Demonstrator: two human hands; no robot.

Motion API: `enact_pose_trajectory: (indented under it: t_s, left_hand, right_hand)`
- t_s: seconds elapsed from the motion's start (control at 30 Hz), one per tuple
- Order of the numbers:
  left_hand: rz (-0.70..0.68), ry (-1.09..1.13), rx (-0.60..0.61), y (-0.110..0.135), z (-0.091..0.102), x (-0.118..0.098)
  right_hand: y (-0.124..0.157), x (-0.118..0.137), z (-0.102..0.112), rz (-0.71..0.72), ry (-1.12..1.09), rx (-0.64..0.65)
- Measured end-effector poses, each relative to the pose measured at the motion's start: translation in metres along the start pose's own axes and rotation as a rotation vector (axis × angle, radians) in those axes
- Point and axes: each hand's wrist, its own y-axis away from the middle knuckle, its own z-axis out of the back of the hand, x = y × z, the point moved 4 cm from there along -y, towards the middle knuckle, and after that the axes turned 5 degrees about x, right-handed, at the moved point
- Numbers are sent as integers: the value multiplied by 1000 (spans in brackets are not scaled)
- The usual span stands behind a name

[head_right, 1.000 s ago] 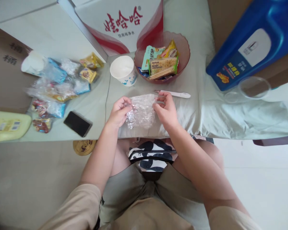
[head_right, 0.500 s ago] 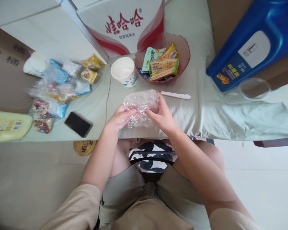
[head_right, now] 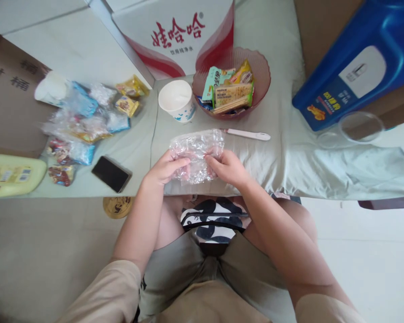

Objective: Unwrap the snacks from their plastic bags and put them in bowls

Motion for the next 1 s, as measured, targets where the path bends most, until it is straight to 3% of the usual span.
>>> enact_pose_trajectory:
  t_s: [0.17,0.3,0.4,0.67,0.87,1.0]
  left_hand:
    - [-44,233,-156,3,4,-6]
    - [-58,318,-132,0,5,-8]
    - [-89,354,-105,-2,6,-8]
    - [-17,208,-100,-12,6,-2]
    - [-96,114,-127,-9,8,-7]
    - [-124,145,-127,-6,3,-10]
  right_hand:
    - [0,1,0,124,-324,-82]
    - [0,4,0,122,-488,-80]
    - [0,7,4,110,-505,-64]
    - [-4,-7,14,32,-296,-248]
    - [-1,-1,5,23,-323,-100]
    - [-2,-1,5,21,-408,-124]
